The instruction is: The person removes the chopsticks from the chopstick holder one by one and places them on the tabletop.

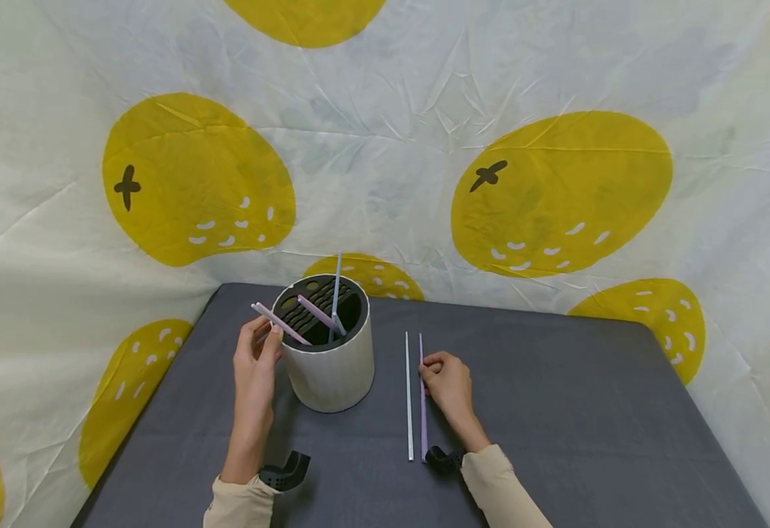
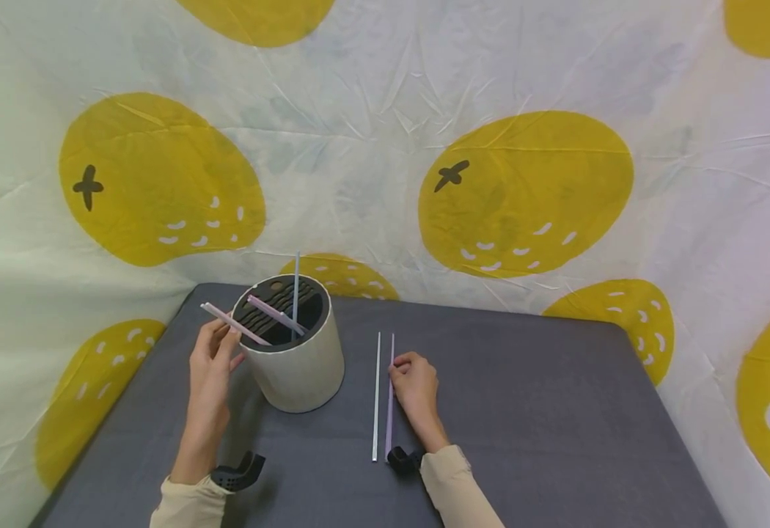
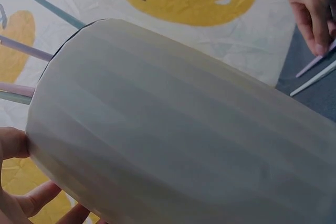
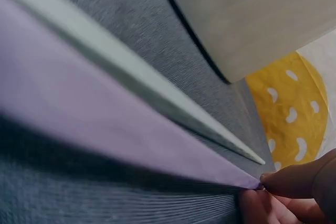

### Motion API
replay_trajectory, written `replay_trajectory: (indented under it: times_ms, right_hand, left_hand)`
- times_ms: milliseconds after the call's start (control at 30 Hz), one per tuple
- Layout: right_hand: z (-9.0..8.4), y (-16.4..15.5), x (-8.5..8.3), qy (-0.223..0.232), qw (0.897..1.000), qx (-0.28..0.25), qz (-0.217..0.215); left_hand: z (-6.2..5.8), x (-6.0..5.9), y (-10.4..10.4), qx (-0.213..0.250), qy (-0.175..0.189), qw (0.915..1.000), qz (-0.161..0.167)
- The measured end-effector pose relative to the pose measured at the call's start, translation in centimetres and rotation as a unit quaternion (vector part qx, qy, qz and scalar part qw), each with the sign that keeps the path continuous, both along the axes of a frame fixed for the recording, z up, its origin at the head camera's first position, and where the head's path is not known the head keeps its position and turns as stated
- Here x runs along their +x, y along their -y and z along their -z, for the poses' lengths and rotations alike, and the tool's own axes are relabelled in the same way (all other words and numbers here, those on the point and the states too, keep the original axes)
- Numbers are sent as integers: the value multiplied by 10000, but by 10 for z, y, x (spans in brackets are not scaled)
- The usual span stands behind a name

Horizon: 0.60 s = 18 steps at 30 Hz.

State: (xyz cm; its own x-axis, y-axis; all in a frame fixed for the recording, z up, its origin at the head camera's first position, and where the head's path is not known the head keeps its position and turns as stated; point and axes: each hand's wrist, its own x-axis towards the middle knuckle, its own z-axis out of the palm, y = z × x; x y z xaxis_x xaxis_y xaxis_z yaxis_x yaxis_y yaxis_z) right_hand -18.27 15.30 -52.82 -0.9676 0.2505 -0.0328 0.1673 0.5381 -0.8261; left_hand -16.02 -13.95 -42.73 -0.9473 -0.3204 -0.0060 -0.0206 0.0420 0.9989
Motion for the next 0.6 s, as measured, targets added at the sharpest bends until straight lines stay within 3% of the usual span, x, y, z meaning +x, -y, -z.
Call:
replay_trajectory:
  times_ms: [200, 600]
  right_hand:
    - [2, 0, -2, -57, 9993, 353, -54]
    - [2, 1, -3, -150, 9989, 438, -107]
  left_hand:
    - [0, -1, 0, -49, -8, 10000, 17]
    - [0, 0, 1, -30, -32, 10000, -3]
